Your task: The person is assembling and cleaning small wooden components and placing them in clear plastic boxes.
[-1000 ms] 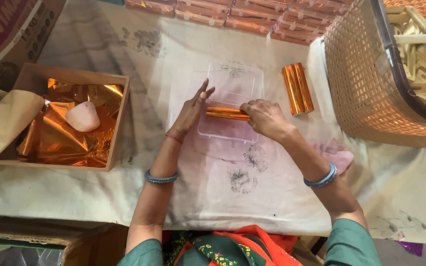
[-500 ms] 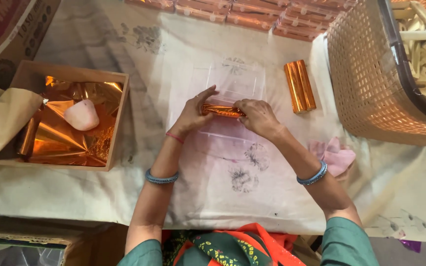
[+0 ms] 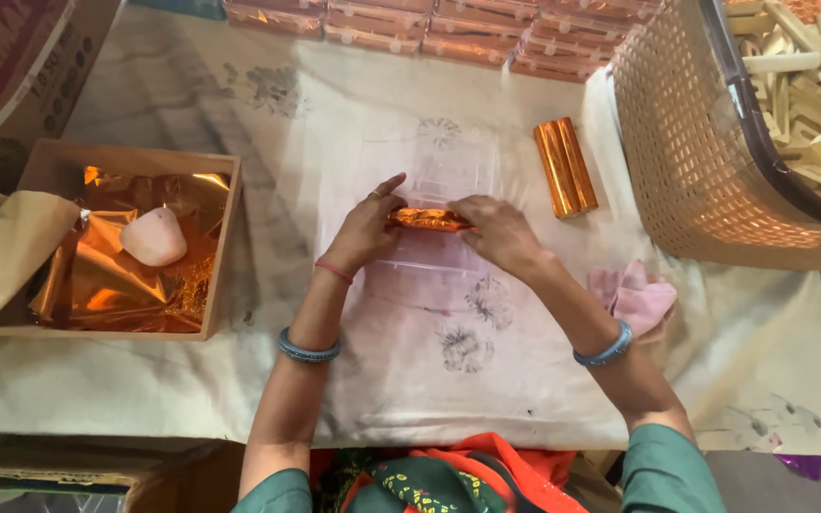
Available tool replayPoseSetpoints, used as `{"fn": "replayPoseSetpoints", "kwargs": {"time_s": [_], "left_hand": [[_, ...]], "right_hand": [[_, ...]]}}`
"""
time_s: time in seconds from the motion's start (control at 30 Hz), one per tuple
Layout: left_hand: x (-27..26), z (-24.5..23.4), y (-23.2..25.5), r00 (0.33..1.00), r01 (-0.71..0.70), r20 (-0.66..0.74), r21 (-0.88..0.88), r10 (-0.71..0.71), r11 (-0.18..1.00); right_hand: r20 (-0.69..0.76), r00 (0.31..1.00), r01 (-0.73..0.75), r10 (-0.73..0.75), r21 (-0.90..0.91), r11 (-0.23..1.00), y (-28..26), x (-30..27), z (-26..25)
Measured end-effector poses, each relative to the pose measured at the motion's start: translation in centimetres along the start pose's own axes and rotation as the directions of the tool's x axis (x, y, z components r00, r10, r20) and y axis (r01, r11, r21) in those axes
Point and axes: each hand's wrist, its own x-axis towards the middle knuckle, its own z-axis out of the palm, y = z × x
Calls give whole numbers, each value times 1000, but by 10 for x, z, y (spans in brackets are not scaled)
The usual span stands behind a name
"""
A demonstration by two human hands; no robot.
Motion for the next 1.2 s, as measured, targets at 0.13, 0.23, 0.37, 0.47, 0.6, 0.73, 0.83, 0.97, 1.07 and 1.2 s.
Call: {"fn": "replayPoseSetpoints", "kwargs": {"time_s": [0.13,0.23,0.37,0.47,0.6,0.73,0.83,0.97,1.07,1.2], "left_hand": [[0,9,-14,998,-57,-9,39,58,998],[2,7,-10,999,-50,21,43,49,998],[2,7,-9,999,-6,44,70,3,998],[3,9,-12,999,-25,45,86,21,996],[1,8,-10,999,-14,38,106,10,994],[-4,0,4,999,3,-49,131,3,991],[-5,-2,8,992,-29,-115,201,53,979],[-3,8,1,974,-82,-172,333,146,939],[-2,7,5,979,-19,-188,325,84,945],[-7,1,20,989,97,-134,225,-68,970]], "right_hand": [[-125,991,-43,38,-40,998,22,-18,-16],[-146,981,-135,129,-35,990,32,-26,-21],[-67,990,-120,122,32,992,31,-27,-11],[-20,992,-126,126,40,991,34,-24,0],[107,968,-220,227,-80,972,32,-15,-1],[179,949,-245,259,-97,965,40,-8,2],[191,943,-267,273,-59,962,42,-9,9],[44,956,-290,289,31,956,37,-22,17],[-121,958,-249,260,94,964,32,-28,21],[-192,941,-239,279,207,949,36,-27,31]]}}
